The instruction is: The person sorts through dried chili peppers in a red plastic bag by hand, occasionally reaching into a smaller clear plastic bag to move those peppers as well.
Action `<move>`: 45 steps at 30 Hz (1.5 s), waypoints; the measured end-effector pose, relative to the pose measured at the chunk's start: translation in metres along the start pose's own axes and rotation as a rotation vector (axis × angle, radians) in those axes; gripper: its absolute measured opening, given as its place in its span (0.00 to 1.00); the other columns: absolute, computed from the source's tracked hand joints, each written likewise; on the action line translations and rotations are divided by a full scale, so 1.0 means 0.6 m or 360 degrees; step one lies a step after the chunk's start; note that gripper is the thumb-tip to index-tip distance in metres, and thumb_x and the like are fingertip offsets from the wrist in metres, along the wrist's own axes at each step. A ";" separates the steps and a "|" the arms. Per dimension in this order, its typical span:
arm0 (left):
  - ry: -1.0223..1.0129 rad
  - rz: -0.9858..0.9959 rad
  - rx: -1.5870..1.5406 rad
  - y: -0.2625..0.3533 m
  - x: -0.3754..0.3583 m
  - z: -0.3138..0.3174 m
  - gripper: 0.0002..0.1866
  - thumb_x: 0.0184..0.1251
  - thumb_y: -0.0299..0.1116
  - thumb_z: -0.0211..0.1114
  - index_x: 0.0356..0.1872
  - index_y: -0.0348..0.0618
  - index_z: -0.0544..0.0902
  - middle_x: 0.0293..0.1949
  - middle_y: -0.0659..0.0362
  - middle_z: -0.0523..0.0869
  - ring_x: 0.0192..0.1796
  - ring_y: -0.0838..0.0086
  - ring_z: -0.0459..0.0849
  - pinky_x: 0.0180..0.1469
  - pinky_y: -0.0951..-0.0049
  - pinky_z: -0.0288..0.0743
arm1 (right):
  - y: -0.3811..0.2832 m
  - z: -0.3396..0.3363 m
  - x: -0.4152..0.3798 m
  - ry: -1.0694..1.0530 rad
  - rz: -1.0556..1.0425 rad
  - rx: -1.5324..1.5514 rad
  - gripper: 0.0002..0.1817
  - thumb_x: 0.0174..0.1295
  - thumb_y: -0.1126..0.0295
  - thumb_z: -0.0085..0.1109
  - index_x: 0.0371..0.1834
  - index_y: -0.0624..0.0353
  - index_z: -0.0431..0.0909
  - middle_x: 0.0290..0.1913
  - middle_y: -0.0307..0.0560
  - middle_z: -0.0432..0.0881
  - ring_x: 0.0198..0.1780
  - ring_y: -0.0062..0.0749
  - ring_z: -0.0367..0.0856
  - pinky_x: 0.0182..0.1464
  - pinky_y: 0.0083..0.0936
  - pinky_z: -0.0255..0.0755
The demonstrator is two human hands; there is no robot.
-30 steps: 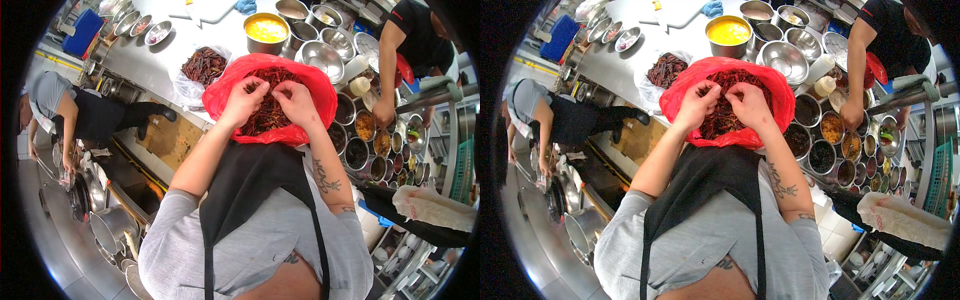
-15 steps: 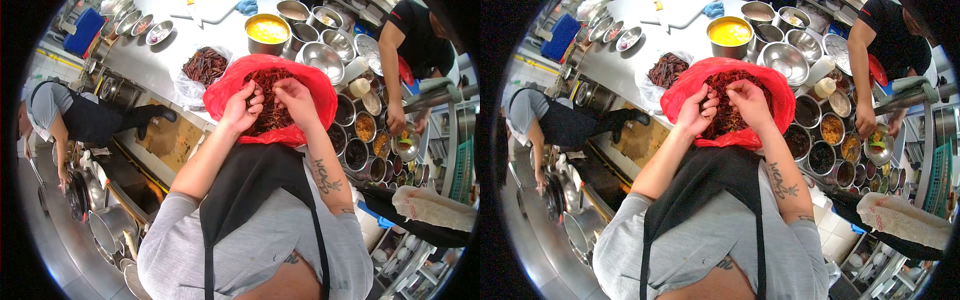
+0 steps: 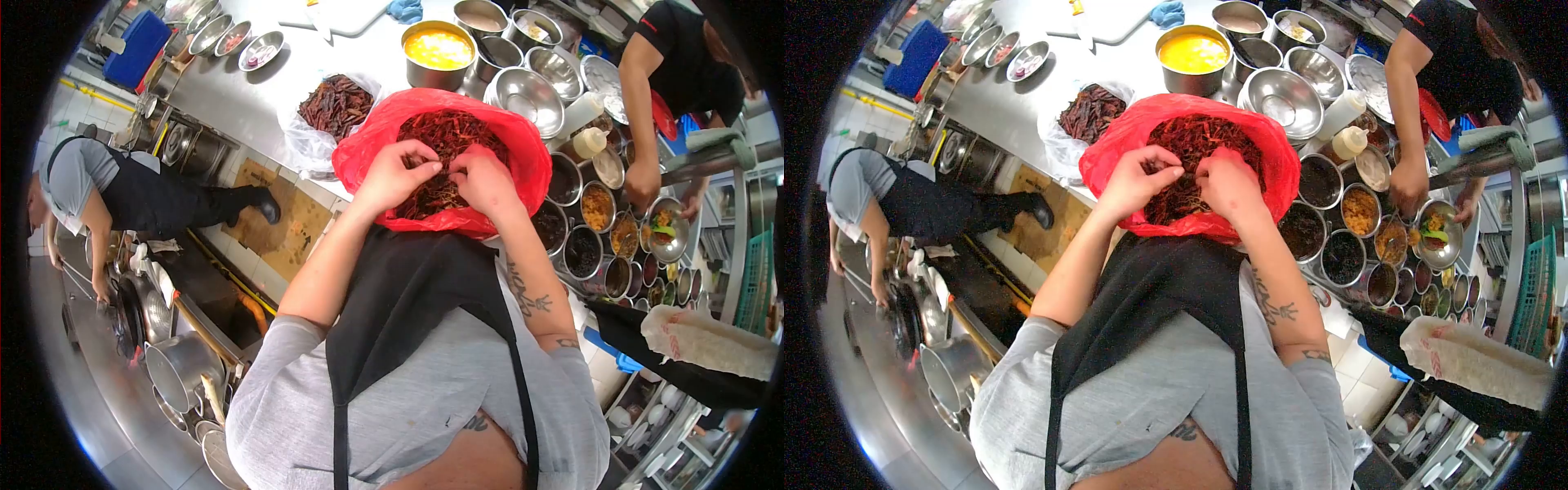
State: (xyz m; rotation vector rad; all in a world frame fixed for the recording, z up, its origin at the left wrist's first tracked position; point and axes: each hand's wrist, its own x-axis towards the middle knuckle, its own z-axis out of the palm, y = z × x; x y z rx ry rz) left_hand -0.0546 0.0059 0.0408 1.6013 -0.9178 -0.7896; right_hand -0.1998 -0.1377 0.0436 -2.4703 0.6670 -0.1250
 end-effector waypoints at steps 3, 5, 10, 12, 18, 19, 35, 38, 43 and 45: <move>-0.0001 0.0211 0.0557 0.004 -0.003 0.012 0.10 0.62 0.30 0.74 0.41 0.36 0.87 0.29 0.57 0.84 0.34 0.69 0.84 0.41 0.68 0.78 | -0.007 -0.022 0.000 0.0054 -0.0022 0.0172 0.08 0.56 0.69 0.64 0.37 0.56 0.88 0.43 0.55 0.85 0.50 0.54 0.83 0.54 0.47 0.76; 0.0034 0.0454 0.0830 -0.009 0.001 0.015 0.11 0.60 0.30 0.74 0.41 0.37 0.87 0.31 0.53 0.84 0.36 0.63 0.85 0.42 0.65 0.79 | -0.017 -0.040 -0.003 0.0013 -0.0044 0.0198 0.07 0.56 0.71 0.64 0.36 0.57 0.87 0.39 0.55 0.85 0.47 0.54 0.83 0.52 0.45 0.77; -0.0109 0.0507 0.0527 0.010 0.002 0.008 0.07 0.65 0.29 0.71 0.40 0.36 0.87 0.32 0.54 0.83 0.36 0.64 0.83 0.40 0.65 0.77 | 0.003 -0.059 0.002 -0.0236 -0.0120 0.0773 0.05 0.57 0.76 0.65 0.36 0.62 0.86 0.37 0.51 0.87 0.40 0.39 0.85 0.48 0.33 0.77; -0.0165 0.0468 0.0238 0.002 0.004 0.006 0.06 0.69 0.29 0.68 0.40 0.36 0.86 0.31 0.58 0.82 0.32 0.71 0.82 0.37 0.69 0.75 | 0.007 -0.070 0.002 -0.0397 -0.0089 0.1083 0.05 0.57 0.77 0.67 0.36 0.64 0.86 0.37 0.49 0.88 0.38 0.30 0.85 0.47 0.28 0.77; -0.0296 -0.0306 -0.1020 0.008 -0.002 -0.004 0.08 0.77 0.36 0.63 0.36 0.45 0.78 0.29 0.67 0.76 0.23 0.87 0.67 0.24 0.83 0.57 | 0.006 -0.035 0.008 -0.0025 -0.0094 0.0764 0.09 0.54 0.76 0.68 0.39 0.64 0.87 0.38 0.52 0.87 0.40 0.37 0.86 0.48 0.32 0.79; -0.0259 -0.0322 -0.1040 0.014 -0.002 -0.003 0.09 0.77 0.36 0.63 0.36 0.46 0.77 0.28 0.68 0.75 0.23 0.87 0.66 0.23 0.83 0.55 | 0.005 -0.030 0.009 -0.0045 -0.0117 0.0552 0.10 0.53 0.76 0.68 0.39 0.63 0.87 0.38 0.54 0.87 0.40 0.40 0.87 0.48 0.33 0.79; 0.0185 -0.0446 -0.0767 0.027 -0.003 0.017 0.08 0.73 0.36 0.68 0.38 0.43 0.81 0.24 0.71 0.73 0.22 0.88 0.65 0.22 0.83 0.55 | -0.011 -0.007 0.007 0.0286 -0.0097 0.0418 0.08 0.62 0.69 0.63 0.36 0.64 0.83 0.39 0.59 0.83 0.46 0.57 0.82 0.51 0.45 0.76; 0.0019 -0.0465 -0.0933 0.010 0.004 0.017 0.09 0.75 0.38 0.66 0.39 0.44 0.80 0.25 0.70 0.72 0.22 0.87 0.64 0.23 0.83 0.54 | -0.030 -0.012 0.004 0.0309 -0.0173 0.0499 0.07 0.63 0.70 0.63 0.36 0.64 0.83 0.39 0.59 0.83 0.46 0.58 0.82 0.50 0.44 0.76; -0.0269 -0.0417 -0.1337 -0.003 0.003 0.007 0.11 0.78 0.40 0.61 0.37 0.45 0.78 0.25 0.69 0.71 0.23 0.84 0.62 0.25 0.83 0.56 | -0.025 -0.011 0.005 0.0124 -0.0306 0.0959 0.07 0.67 0.71 0.62 0.37 0.64 0.82 0.35 0.51 0.84 0.39 0.37 0.83 0.46 0.32 0.76; -0.0364 -0.0476 -0.1550 0.005 0.000 0.006 0.12 0.79 0.41 0.59 0.36 0.46 0.77 0.25 0.68 0.70 0.23 0.84 0.62 0.25 0.83 0.56 | -0.016 -0.007 0.008 -0.0042 -0.0342 0.1329 0.07 0.68 0.71 0.61 0.38 0.65 0.81 0.35 0.47 0.84 0.38 0.29 0.81 0.45 0.27 0.75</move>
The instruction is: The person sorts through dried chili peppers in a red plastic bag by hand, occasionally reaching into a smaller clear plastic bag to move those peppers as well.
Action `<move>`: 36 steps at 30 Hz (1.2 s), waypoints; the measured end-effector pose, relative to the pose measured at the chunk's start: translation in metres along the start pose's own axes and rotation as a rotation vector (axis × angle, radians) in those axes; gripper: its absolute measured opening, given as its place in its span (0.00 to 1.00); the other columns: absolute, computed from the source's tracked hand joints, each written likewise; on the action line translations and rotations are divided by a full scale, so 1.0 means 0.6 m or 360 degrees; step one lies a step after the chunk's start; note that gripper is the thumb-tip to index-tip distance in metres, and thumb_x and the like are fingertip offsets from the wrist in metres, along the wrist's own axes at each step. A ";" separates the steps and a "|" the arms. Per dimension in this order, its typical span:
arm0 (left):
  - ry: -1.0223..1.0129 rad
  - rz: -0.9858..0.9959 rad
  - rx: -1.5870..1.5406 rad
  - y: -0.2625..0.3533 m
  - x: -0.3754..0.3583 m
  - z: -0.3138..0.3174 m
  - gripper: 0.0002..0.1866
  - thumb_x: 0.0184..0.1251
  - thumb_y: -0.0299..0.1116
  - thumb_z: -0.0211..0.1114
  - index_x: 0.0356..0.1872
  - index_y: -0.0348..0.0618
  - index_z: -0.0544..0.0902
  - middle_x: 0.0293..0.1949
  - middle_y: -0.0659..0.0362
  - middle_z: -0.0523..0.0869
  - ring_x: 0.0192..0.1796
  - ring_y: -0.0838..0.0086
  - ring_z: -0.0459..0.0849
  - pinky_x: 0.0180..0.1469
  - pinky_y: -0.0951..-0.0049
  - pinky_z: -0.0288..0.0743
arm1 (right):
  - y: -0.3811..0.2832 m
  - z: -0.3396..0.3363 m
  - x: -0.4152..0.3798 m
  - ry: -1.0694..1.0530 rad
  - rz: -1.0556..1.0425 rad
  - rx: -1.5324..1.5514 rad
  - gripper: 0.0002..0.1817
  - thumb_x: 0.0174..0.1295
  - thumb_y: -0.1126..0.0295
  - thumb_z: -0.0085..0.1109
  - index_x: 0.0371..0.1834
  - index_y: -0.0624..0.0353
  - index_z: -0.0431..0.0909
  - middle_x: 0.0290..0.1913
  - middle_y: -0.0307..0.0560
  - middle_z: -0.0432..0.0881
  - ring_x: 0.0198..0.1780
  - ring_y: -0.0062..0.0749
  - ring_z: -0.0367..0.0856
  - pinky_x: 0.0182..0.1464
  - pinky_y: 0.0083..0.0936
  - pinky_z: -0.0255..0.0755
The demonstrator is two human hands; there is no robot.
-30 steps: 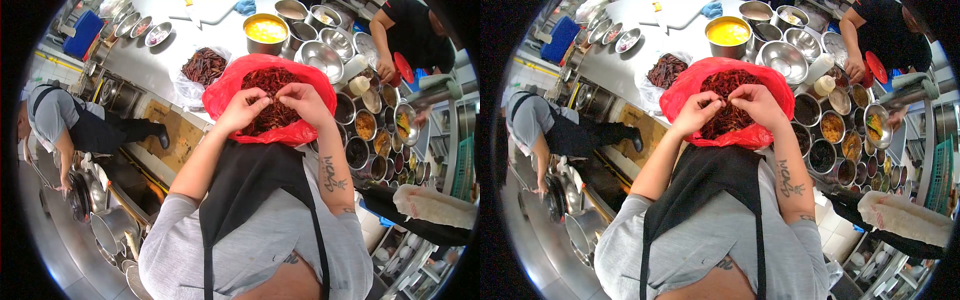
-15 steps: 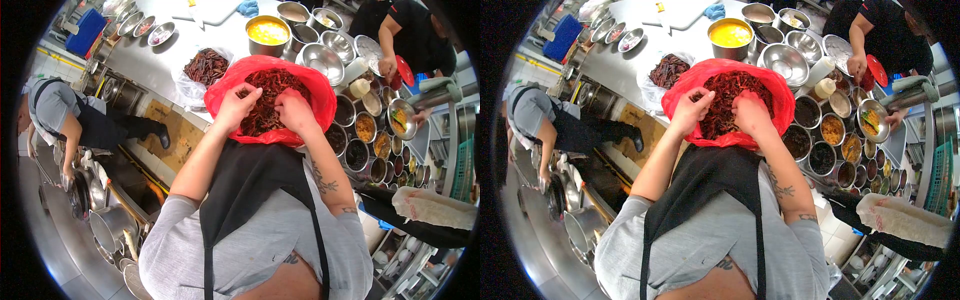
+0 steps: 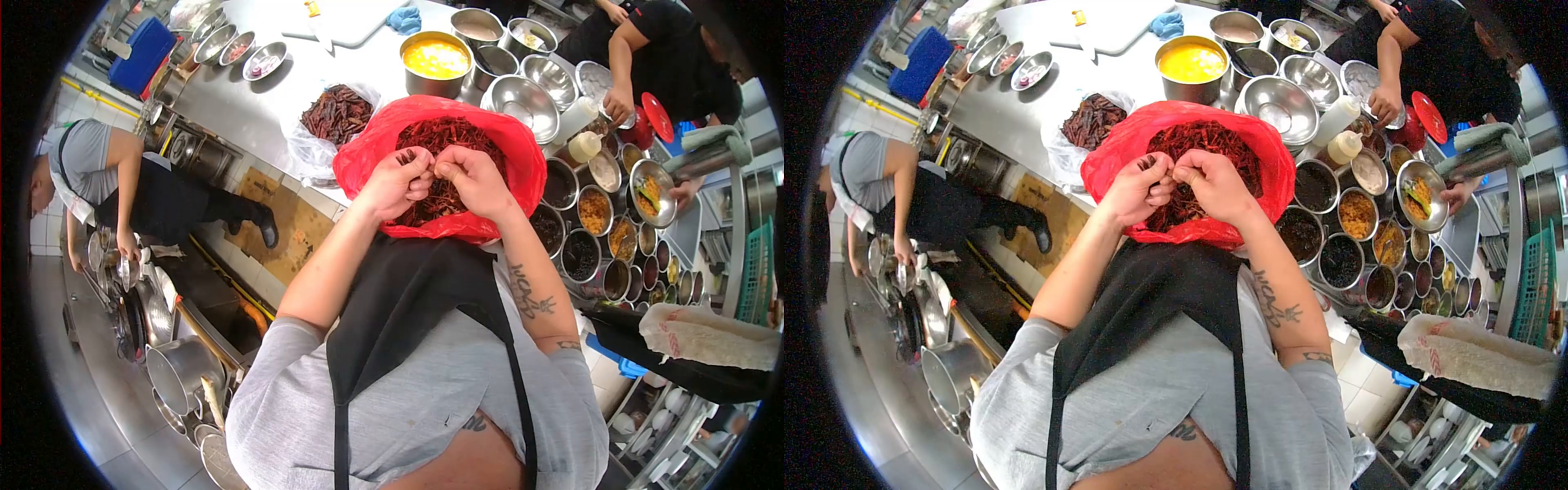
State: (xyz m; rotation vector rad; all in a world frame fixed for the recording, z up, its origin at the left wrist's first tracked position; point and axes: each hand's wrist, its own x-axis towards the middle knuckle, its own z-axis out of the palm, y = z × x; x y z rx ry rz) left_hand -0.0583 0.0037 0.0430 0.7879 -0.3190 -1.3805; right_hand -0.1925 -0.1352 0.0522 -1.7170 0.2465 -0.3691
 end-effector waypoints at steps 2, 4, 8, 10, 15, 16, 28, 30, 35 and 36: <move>0.0059 -0.0033 -0.0049 0.007 0.001 -0.001 0.13 0.79 0.42 0.59 0.36 0.45 0.77 0.26 0.68 0.71 0.23 0.84 0.63 0.25 0.83 0.56 | 0.010 -0.004 0.002 -0.0135 -0.0037 0.0427 0.07 0.69 0.71 0.61 0.39 0.66 0.81 0.36 0.43 0.85 0.39 0.23 0.79 0.45 0.24 0.74; 0.0162 -0.0025 0.0116 0.012 0.000 0.000 0.14 0.79 0.42 0.59 0.34 0.45 0.76 0.26 0.69 0.72 0.23 0.84 0.63 0.25 0.84 0.56 | 0.019 -0.003 0.005 0.0116 0.0007 0.0280 0.08 0.69 0.71 0.61 0.42 0.67 0.81 0.38 0.44 0.85 0.40 0.24 0.80 0.45 0.25 0.75; 0.0389 0.0186 0.1592 0.015 -0.004 -0.005 0.13 0.68 0.39 0.70 0.31 0.40 0.80 0.22 0.61 0.79 0.26 0.76 0.75 0.30 0.76 0.68 | -0.001 -0.004 0.006 0.0596 0.0077 -0.0208 0.13 0.68 0.70 0.63 0.50 0.66 0.82 0.40 0.45 0.85 0.41 0.25 0.81 0.46 0.25 0.75; 0.0303 0.0480 0.2360 0.010 -0.008 -0.004 0.12 0.62 0.37 0.74 0.34 0.39 0.84 0.24 0.54 0.84 0.29 0.68 0.83 0.35 0.68 0.76 | 0.011 -0.008 0.008 0.0644 0.0079 -0.0176 0.15 0.66 0.69 0.64 0.53 0.65 0.82 0.41 0.45 0.85 0.41 0.25 0.80 0.46 0.25 0.75; 0.0343 0.0360 0.2890 -0.024 0.007 -0.037 0.12 0.55 0.30 0.70 0.42 0.43 0.88 0.37 0.43 0.87 0.44 0.47 0.86 0.51 0.51 0.79 | 0.005 -0.008 0.003 0.0551 0.0169 -0.0238 0.15 0.66 0.69 0.64 0.52 0.65 0.83 0.42 0.46 0.86 0.40 0.25 0.81 0.45 0.25 0.75; 0.0367 0.0345 0.2879 -0.025 0.010 -0.038 0.12 0.56 0.31 0.71 0.42 0.43 0.88 0.37 0.43 0.87 0.44 0.48 0.87 0.51 0.52 0.79 | 0.008 -0.009 0.003 0.0545 0.0179 -0.0202 0.14 0.66 0.69 0.64 0.51 0.65 0.83 0.42 0.46 0.87 0.40 0.25 0.81 0.45 0.25 0.75; 0.0368 0.0095 0.0425 0.016 0.012 0.001 0.06 0.74 0.33 0.66 0.40 0.47 0.77 0.23 0.71 0.71 0.22 0.86 0.65 0.23 0.81 0.55 | 0.014 -0.006 -0.005 0.0230 0.0174 -0.0221 0.13 0.64 0.67 0.67 0.45 0.66 0.86 0.40 0.50 0.87 0.41 0.30 0.85 0.47 0.28 0.77; 0.0337 0.0127 0.0341 0.012 0.013 0.001 0.07 0.74 0.33 0.65 0.39 0.47 0.76 0.24 0.70 0.71 0.22 0.86 0.64 0.23 0.81 0.54 | 0.006 -0.002 -0.006 0.0159 0.0165 -0.0233 0.14 0.64 0.66 0.68 0.45 0.67 0.86 0.41 0.50 0.87 0.42 0.30 0.85 0.47 0.28 0.77; 0.0316 0.0217 0.0293 0.001 0.012 0.005 0.07 0.75 0.33 0.65 0.39 0.47 0.75 0.25 0.67 0.73 0.22 0.85 0.65 0.23 0.82 0.55 | 0.014 0.000 -0.006 0.0169 0.0186 -0.0275 0.13 0.64 0.67 0.67 0.43 0.67 0.86 0.37 0.50 0.88 0.39 0.31 0.85 0.45 0.28 0.77; 0.0319 0.0221 0.0286 -0.001 0.012 0.006 0.07 0.75 0.33 0.65 0.39 0.47 0.75 0.26 0.67 0.73 0.22 0.85 0.65 0.23 0.82 0.55 | 0.010 0.005 -0.006 0.0200 0.0246 -0.0247 0.12 0.64 0.67 0.66 0.42 0.67 0.86 0.35 0.50 0.88 0.37 0.30 0.85 0.44 0.28 0.77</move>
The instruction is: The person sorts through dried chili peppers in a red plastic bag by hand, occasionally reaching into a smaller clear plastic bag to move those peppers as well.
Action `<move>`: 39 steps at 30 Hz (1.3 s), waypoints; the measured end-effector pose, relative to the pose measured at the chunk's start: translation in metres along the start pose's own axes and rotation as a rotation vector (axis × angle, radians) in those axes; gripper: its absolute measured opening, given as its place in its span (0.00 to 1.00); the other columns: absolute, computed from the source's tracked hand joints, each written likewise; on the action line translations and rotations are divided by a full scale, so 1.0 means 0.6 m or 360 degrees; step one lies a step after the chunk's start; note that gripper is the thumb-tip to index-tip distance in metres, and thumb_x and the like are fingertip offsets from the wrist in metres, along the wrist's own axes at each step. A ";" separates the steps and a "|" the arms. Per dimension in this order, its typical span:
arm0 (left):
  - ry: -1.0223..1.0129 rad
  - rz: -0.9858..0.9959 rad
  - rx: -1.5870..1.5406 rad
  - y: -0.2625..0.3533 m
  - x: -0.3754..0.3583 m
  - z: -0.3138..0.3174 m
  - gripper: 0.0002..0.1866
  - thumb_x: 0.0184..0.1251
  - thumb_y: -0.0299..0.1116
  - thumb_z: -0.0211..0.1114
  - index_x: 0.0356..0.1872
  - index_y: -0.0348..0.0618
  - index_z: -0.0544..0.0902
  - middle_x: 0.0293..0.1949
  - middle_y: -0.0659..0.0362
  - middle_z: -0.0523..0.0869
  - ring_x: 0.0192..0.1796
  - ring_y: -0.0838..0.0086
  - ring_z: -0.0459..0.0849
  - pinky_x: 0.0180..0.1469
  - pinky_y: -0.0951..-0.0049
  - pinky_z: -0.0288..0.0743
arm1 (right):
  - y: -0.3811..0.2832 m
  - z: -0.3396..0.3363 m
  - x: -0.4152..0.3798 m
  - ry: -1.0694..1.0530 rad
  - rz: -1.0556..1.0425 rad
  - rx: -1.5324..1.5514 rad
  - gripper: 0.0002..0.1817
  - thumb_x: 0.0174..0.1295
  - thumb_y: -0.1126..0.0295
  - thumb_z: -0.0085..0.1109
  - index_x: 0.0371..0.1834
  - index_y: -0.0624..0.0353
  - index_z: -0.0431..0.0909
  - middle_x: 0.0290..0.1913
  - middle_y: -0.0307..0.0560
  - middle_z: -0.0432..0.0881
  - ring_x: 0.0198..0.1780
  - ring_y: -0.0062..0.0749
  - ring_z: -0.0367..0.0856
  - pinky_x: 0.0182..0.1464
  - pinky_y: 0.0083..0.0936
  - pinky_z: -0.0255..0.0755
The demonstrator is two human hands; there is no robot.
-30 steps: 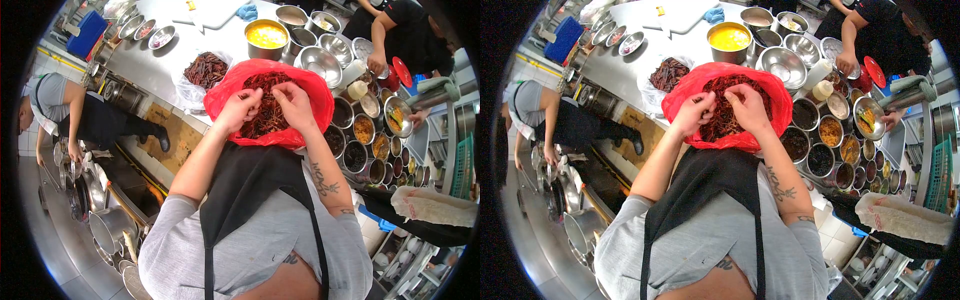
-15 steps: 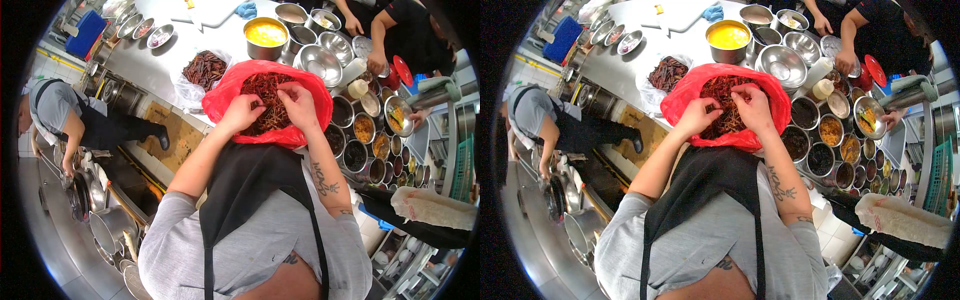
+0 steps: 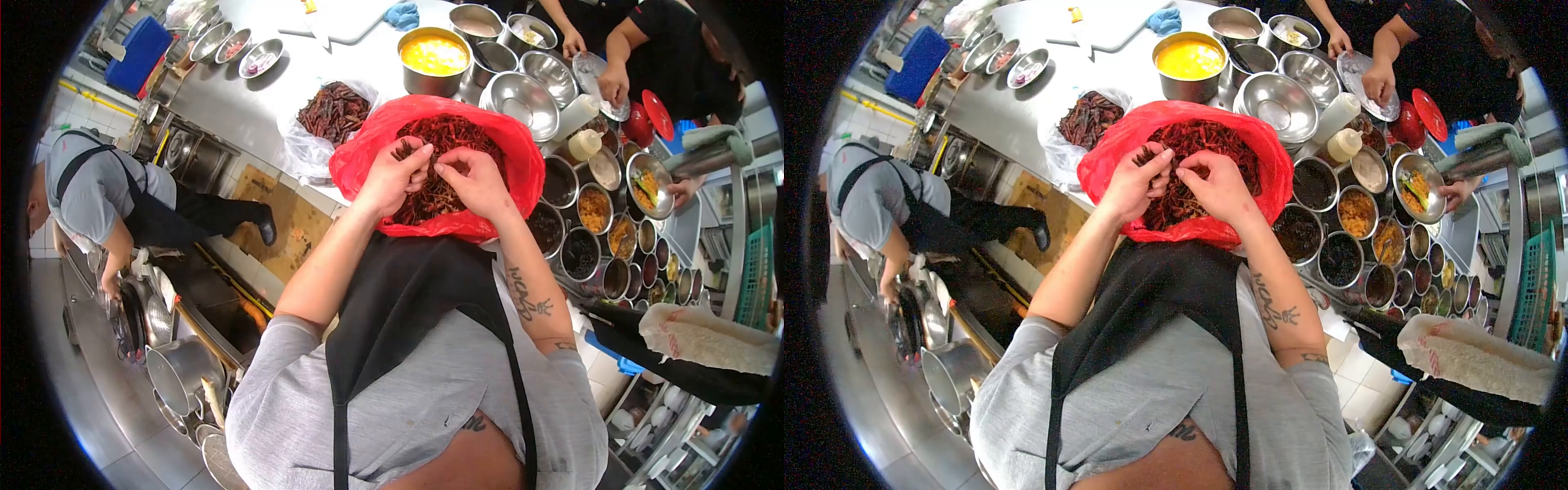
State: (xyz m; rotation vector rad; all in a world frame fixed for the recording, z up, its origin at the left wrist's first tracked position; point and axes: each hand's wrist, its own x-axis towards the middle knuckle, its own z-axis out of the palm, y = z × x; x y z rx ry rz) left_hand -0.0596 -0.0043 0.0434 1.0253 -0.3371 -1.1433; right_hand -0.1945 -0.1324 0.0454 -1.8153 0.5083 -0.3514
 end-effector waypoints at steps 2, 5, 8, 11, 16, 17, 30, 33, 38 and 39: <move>0.0001 0.0012 -0.0054 -0.002 0.001 0.001 0.07 0.75 0.33 0.65 0.40 0.46 0.75 0.26 0.67 0.73 0.23 0.85 0.65 0.23 0.82 0.56 | 0.001 0.003 0.002 0.0024 0.0026 0.0004 0.11 0.64 0.67 0.66 0.41 0.66 0.86 0.34 0.49 0.87 0.35 0.28 0.85 0.43 0.28 0.77; -0.0035 0.0023 -0.0079 -0.004 0.001 0.001 0.07 0.75 0.33 0.65 0.40 0.45 0.76 0.26 0.67 0.74 0.23 0.85 0.65 0.23 0.82 0.56 | 0.008 0.004 0.003 0.0024 -0.0022 -0.0065 0.10 0.64 0.68 0.66 0.39 0.64 0.86 0.32 0.47 0.87 0.33 0.24 0.83 0.40 0.27 0.76; -0.0111 0.0043 0.0138 -0.002 -0.002 0.004 0.07 0.76 0.34 0.63 0.41 0.43 0.77 0.26 0.67 0.74 0.23 0.84 0.65 0.24 0.82 0.56 | -0.010 -0.002 0.000 -0.0013 0.0038 -0.0155 0.08 0.64 0.69 0.65 0.37 0.64 0.85 0.30 0.45 0.85 0.32 0.21 0.80 0.38 0.25 0.75; -0.0194 0.0048 0.0185 -0.008 -0.003 0.001 0.08 0.78 0.36 0.61 0.43 0.42 0.77 0.26 0.66 0.73 0.24 0.84 0.66 0.25 0.82 0.57 | -0.008 -0.003 0.000 -0.0080 0.0004 -0.0076 0.05 0.65 0.72 0.64 0.35 0.63 0.83 0.29 0.41 0.83 0.33 0.18 0.77 0.39 0.23 0.73; -0.0347 -0.0209 -0.0365 -0.002 -0.003 -0.005 0.08 0.78 0.37 0.60 0.42 0.42 0.77 0.28 0.66 0.74 0.25 0.84 0.65 0.25 0.84 0.58 | 0.016 0.001 0.005 -0.0153 -0.0213 0.0472 0.02 0.67 0.77 0.61 0.35 0.60 0.81 0.32 0.32 0.81 0.37 0.14 0.75 0.42 0.19 0.70; -0.0378 -0.0228 -0.0436 0.000 -0.005 -0.003 0.08 0.78 0.36 0.60 0.43 0.43 0.77 0.28 0.66 0.74 0.25 0.85 0.65 0.25 0.85 0.59 | 0.020 0.001 0.006 -0.0180 -0.0220 0.0593 0.02 0.68 0.77 0.60 0.36 0.60 0.80 0.33 0.32 0.80 0.38 0.15 0.75 0.43 0.19 0.70; -0.0413 -0.0187 -0.0555 0.005 -0.011 0.005 0.08 0.78 0.36 0.60 0.42 0.42 0.78 0.28 0.65 0.74 0.24 0.84 0.65 0.24 0.84 0.59 | 0.000 0.002 0.002 -0.0252 -0.0158 0.1044 0.02 0.69 0.78 0.58 0.38 0.61 0.80 0.36 0.34 0.82 0.39 0.19 0.78 0.45 0.22 0.72; -0.0227 -0.0017 -0.0184 0.013 -0.015 0.006 0.09 0.78 0.36 0.61 0.40 0.41 0.78 0.25 0.65 0.73 0.23 0.83 0.64 0.24 0.82 0.57 | -0.027 -0.003 -0.001 -0.0097 -0.0160 0.0239 0.02 0.67 0.79 0.59 0.37 0.62 0.80 0.35 0.35 0.84 0.36 0.19 0.77 0.42 0.22 0.72; -0.0298 -0.0005 -0.0139 0.014 -0.019 0.008 0.10 0.78 0.37 0.60 0.39 0.42 0.78 0.25 0.66 0.74 0.23 0.83 0.64 0.24 0.82 0.56 | -0.016 -0.001 -0.001 -0.0161 -0.0392 0.0112 0.01 0.65 0.80 0.60 0.36 0.62 0.79 0.33 0.34 0.82 0.34 0.18 0.75 0.39 0.21 0.70; -0.0317 -0.0088 -0.0239 0.016 -0.023 0.008 0.10 0.78 0.38 0.60 0.39 0.42 0.78 0.25 0.66 0.73 0.23 0.84 0.64 0.24 0.83 0.57 | -0.014 -0.005 -0.003 -0.0235 -0.0367 0.0252 0.01 0.65 0.80 0.59 0.36 0.62 0.78 0.32 0.34 0.80 0.33 0.18 0.75 0.38 0.21 0.70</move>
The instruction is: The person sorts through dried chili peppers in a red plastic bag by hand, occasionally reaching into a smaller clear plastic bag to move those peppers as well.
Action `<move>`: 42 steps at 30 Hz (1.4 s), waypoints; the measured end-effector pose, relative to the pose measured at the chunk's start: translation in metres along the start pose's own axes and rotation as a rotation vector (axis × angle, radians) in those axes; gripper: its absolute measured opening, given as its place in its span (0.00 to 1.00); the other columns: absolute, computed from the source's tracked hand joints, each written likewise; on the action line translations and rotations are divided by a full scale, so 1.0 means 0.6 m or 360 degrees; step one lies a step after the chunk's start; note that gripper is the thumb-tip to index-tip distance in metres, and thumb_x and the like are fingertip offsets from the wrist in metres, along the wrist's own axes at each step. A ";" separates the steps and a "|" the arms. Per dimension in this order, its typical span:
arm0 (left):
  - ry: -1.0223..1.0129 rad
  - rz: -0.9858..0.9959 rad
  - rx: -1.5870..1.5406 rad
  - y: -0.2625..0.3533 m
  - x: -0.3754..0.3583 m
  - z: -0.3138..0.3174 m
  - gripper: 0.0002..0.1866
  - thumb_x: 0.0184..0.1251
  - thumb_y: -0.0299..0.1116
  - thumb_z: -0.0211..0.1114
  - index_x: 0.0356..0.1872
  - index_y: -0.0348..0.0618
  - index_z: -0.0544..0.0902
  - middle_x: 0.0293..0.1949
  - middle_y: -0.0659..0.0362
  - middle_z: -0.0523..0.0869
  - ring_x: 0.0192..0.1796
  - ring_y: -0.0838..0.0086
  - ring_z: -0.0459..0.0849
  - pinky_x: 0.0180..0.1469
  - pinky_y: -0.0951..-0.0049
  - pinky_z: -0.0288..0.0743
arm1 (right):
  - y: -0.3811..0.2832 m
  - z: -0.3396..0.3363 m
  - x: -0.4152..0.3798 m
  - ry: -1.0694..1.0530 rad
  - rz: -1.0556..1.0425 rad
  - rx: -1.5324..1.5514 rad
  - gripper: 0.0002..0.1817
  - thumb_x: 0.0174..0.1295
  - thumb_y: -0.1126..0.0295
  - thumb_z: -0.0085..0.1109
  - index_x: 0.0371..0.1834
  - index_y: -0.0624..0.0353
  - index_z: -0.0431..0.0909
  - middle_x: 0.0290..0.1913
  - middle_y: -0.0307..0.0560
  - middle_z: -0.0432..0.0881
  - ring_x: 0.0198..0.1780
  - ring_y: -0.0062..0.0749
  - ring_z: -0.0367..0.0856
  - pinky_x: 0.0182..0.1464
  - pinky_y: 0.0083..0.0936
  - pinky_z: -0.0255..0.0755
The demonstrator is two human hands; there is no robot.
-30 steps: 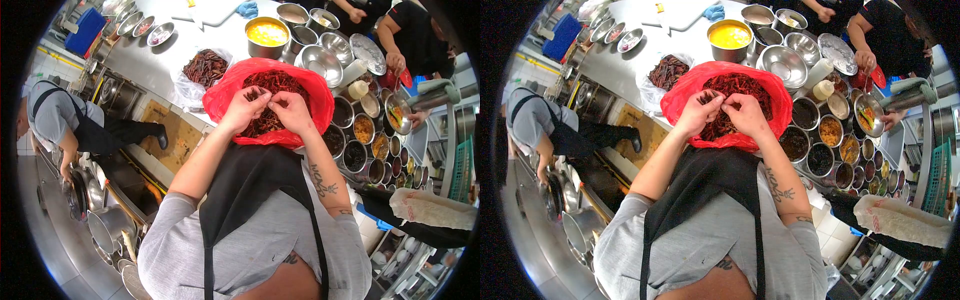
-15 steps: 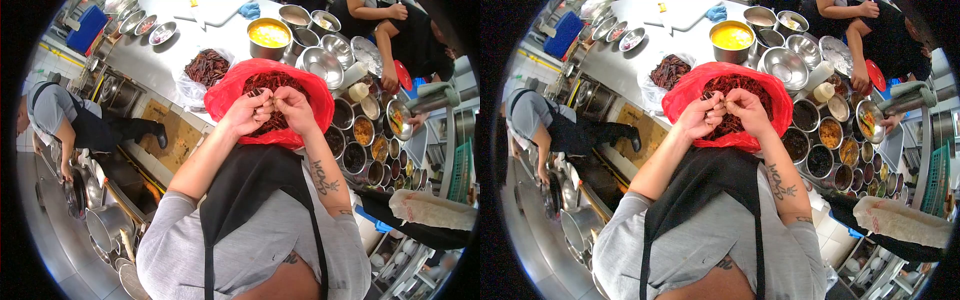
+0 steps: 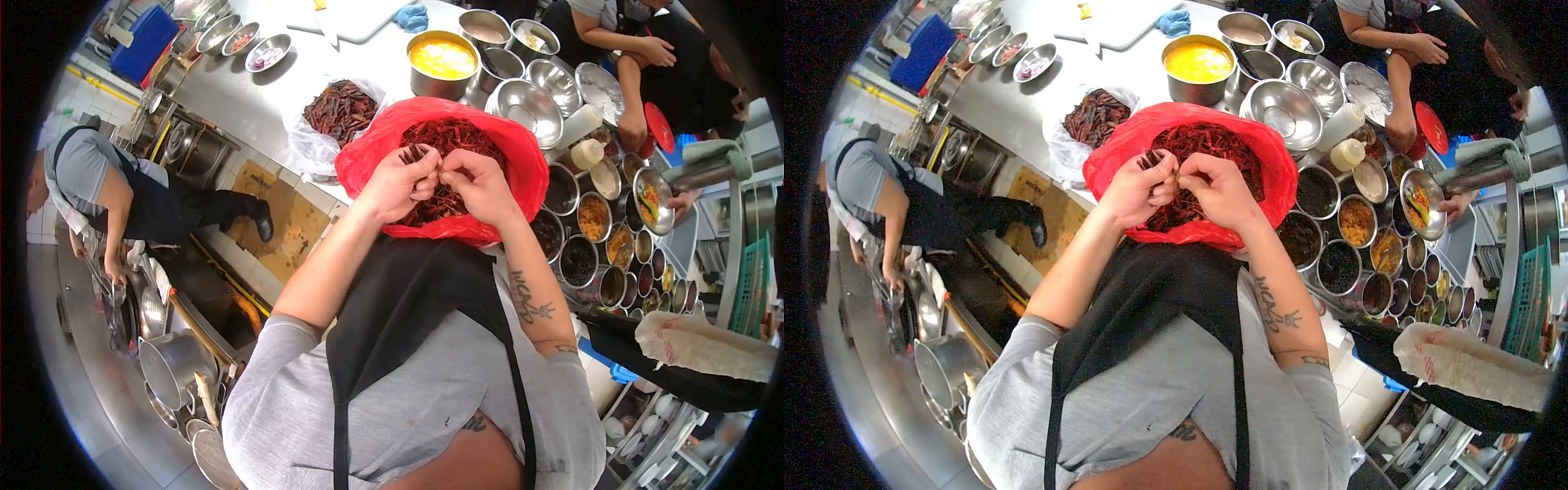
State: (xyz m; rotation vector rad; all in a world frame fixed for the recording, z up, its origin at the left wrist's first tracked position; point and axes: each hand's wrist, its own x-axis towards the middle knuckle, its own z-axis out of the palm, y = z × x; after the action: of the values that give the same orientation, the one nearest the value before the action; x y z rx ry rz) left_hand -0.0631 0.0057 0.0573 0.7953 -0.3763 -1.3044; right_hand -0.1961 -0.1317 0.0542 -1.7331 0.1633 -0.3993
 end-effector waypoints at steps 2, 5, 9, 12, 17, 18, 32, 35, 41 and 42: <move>-0.0038 -0.0151 -0.0219 0.004 -0.007 0.002 0.10 0.79 0.39 0.59 0.39 0.43 0.78 0.26 0.67 0.73 0.24 0.84 0.64 0.24 0.84 0.57 | 0.001 -0.003 -0.003 -0.0084 0.0001 0.0244 0.02 0.66 0.80 0.59 0.35 0.62 0.78 0.32 0.34 0.78 0.31 0.18 0.73 0.36 0.20 0.68; -0.0212 -0.0399 -0.0631 0.002 -0.011 -0.008 0.11 0.79 0.39 0.58 0.39 0.44 0.77 0.27 0.67 0.72 0.25 0.86 0.64 0.23 0.86 0.57 | -0.002 -0.004 -0.004 -0.0158 -0.0106 0.0578 0.03 0.68 0.79 0.59 0.35 0.61 0.77 0.32 0.34 0.76 0.29 0.18 0.71 0.33 0.19 0.66; -0.0289 -0.0345 -0.0567 0.016 -0.026 0.009 0.11 0.80 0.39 0.58 0.39 0.43 0.76 0.28 0.67 0.71 0.25 0.86 0.63 0.22 0.86 0.56 | 0.006 -0.007 -0.001 -0.0049 -0.0026 0.0653 0.03 0.68 0.79 0.58 0.41 0.61 0.81 0.35 0.38 0.79 0.31 0.18 0.74 0.34 0.19 0.69; -0.0128 -0.0167 -0.0234 0.027 -0.023 0.012 0.11 0.80 0.38 0.58 0.37 0.42 0.75 0.28 0.67 0.70 0.25 0.86 0.64 0.21 0.86 0.55 | 0.021 -0.020 0.012 0.0285 0.0290 -0.0294 0.13 0.62 0.79 0.61 0.50 0.62 0.84 0.38 0.48 0.86 0.37 0.31 0.83 0.42 0.27 0.77; 0.0000 -0.0135 -0.0189 0.034 -0.018 -0.010 0.13 0.79 0.39 0.56 0.34 0.44 0.74 0.27 0.66 0.70 0.25 0.86 0.64 0.20 0.86 0.54 | 0.038 -0.023 0.007 0.0157 0.0441 -0.1051 0.19 0.56 0.78 0.63 0.53 0.57 0.83 0.48 0.56 0.82 0.51 0.52 0.82 0.56 0.41 0.76; 0.0032 -0.0139 -0.0172 0.033 -0.020 -0.011 0.14 0.79 0.40 0.56 0.33 0.44 0.74 0.27 0.66 0.71 0.24 0.85 0.64 0.19 0.86 0.54 | 0.037 -0.018 0.006 0.0064 0.0425 -0.1182 0.19 0.57 0.77 0.64 0.53 0.55 0.84 0.49 0.55 0.81 0.53 0.51 0.82 0.57 0.41 0.76; 0.0243 0.0376 0.2002 -0.003 0.007 -0.010 0.13 0.62 0.33 0.73 0.42 0.35 0.87 0.35 0.51 0.90 0.38 0.72 0.86 0.49 0.66 0.79 | 0.000 -0.040 0.019 -0.0125 0.0319 -0.0896 0.09 0.57 0.72 0.65 0.40 0.59 0.87 0.39 0.56 0.85 0.43 0.53 0.85 0.49 0.38 0.77; 0.0157 0.0372 0.2023 -0.003 0.023 -0.004 0.12 0.65 0.36 0.72 0.40 0.36 0.87 0.30 0.56 0.88 0.33 0.75 0.84 0.40 0.71 0.78 | -0.035 -0.042 0.025 -0.0051 0.0297 -0.0609 0.08 0.60 0.71 0.65 0.40 0.62 0.86 0.35 0.54 0.87 0.38 0.43 0.87 0.46 0.32 0.77; 0.0275 -0.0073 0.0470 0.003 0.035 -0.014 0.11 0.75 0.41 0.65 0.41 0.44 0.84 0.23 0.71 0.73 0.23 0.88 0.67 0.22 0.85 0.54 | 0.015 -0.035 0.026 0.0323 0.0357 -0.0230 0.12 0.68 0.66 0.63 0.42 0.67 0.85 0.34 0.44 0.88 0.36 0.22 0.82 0.42 0.24 0.75; 0.0289 -0.0070 0.0413 0.004 0.034 -0.014 0.11 0.77 0.40 0.63 0.43 0.43 0.84 0.24 0.71 0.73 0.22 0.87 0.65 0.22 0.83 0.53 | 0.010 -0.032 0.022 0.0263 0.0372 -0.0253 0.12 0.68 0.66 0.63 0.42 0.67 0.85 0.34 0.44 0.88 0.36 0.22 0.82 0.42 0.24 0.75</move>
State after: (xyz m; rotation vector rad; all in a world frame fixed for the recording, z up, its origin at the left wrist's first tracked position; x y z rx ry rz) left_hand -0.0505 -0.0110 0.0493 1.1374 -0.3887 -1.2268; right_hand -0.1897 -0.1551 0.0534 -1.8113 0.5240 -0.3647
